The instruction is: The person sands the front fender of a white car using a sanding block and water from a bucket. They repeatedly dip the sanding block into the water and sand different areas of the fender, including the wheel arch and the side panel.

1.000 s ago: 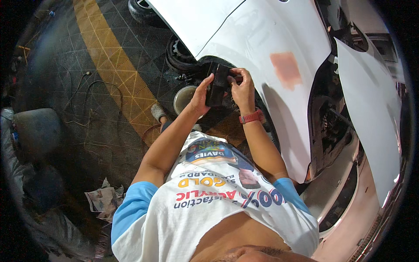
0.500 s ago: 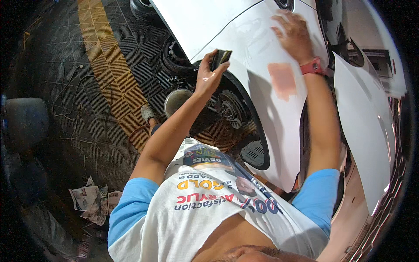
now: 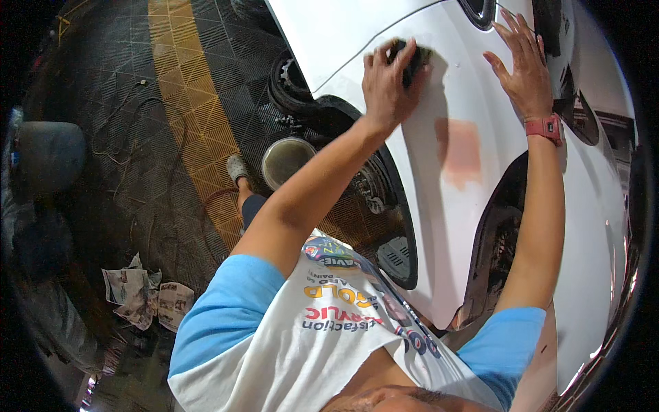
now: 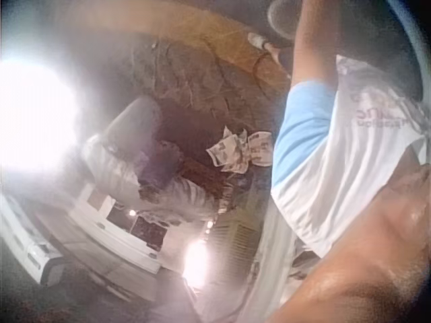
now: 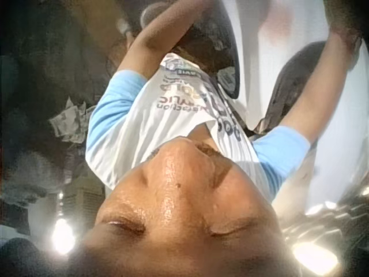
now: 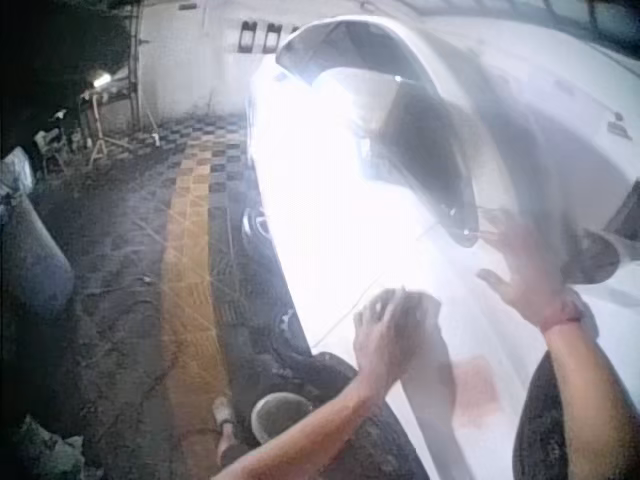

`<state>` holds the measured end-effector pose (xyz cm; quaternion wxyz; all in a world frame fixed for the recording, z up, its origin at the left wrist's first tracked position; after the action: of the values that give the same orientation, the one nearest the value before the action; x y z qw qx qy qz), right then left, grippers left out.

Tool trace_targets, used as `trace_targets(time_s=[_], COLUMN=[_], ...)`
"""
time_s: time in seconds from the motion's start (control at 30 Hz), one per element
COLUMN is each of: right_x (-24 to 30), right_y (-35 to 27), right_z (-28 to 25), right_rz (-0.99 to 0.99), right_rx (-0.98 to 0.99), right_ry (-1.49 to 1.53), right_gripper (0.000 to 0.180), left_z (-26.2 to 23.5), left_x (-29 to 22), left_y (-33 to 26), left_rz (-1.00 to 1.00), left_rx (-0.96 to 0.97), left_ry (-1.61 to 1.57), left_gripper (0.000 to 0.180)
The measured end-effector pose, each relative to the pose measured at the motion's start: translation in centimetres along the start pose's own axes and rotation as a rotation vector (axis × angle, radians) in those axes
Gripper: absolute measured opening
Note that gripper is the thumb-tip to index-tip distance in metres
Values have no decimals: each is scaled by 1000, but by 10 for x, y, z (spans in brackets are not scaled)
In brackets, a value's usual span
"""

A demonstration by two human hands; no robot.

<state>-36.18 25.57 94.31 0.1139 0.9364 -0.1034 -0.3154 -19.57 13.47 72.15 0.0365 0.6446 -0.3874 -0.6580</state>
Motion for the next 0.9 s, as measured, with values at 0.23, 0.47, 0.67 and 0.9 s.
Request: trace_targets(time_s=[0.23,0.47,0.67,0.9], right_x=[45,28,27,31], right_y=[18,9,7,4], right_z=[-58,-48,-44,-43], right_rz=[188,124,134,161], right_rx=[2,-65,-35,-44], right_ry=[152,265,309,234], right_gripper=[66,64,66,66], left_z=[10,0,10,-2], left_x=[-7,-41,8,-17], left_y=[11,-55,52,-51], left_rz=[84,-23,-193,-175], left_rx=[-78,80,-106,32], left_ry=[79,124,257,119], left_gripper=[57,58,56,49])
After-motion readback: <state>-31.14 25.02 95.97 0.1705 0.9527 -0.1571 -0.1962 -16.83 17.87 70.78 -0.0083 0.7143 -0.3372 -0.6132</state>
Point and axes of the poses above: each hand's wrist, its own y-axis towards the middle knuckle, its own z-axis out of the palm, x = y × z, the point moved 2 cm from there along y, towards the middle knuckle, and after that the axes turned 1 degree about x, right-handed, at the moved point
